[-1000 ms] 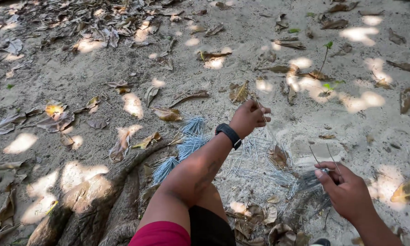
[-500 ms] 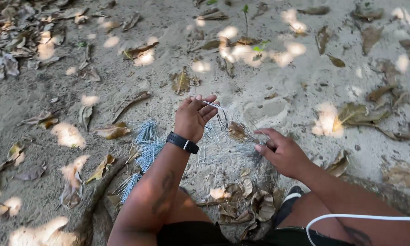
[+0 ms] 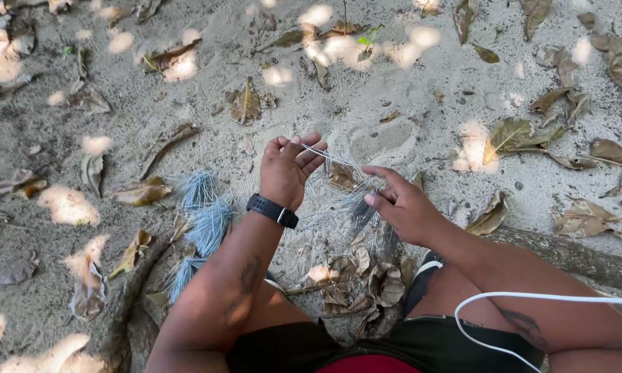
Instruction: Untangling and sorting bundles of thin wire on the ground
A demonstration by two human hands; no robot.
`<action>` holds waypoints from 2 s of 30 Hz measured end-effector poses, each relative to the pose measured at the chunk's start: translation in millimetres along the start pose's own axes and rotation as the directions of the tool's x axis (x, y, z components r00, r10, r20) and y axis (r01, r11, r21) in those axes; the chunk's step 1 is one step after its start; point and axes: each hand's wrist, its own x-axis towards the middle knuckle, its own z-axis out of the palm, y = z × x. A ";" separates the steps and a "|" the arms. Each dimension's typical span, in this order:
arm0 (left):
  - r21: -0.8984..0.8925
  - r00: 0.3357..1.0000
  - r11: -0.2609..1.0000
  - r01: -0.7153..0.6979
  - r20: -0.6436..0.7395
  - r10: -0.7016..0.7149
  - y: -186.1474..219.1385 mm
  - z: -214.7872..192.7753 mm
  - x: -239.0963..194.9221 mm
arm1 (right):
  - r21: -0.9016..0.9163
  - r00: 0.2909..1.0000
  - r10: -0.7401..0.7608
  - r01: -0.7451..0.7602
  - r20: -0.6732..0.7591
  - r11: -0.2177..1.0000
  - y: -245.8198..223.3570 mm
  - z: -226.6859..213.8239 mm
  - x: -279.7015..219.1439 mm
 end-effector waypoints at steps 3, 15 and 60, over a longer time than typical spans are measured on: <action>0.041 1.000 0.999 0.030 -0.002 -0.030 -7.6 -1.3 0.7 | 0.032 0.999 -0.037 0.037 -0.015 0.999 7.7 -3.8 0.4; 0.517 0.867 0.815 0.262 0.244 -0.434 4.5 23.3 -35.7 | 0.131 0.954 -0.264 0.282 -0.141 0.950 35.0 -4.8 -0.6; 0.712 0.699 0.289 -0.640 0.696 -0.167 56.5 34.1 -68.6 | -0.123 0.982 -0.187 0.187 0.006 0.975 14.0 -10.0 -6.1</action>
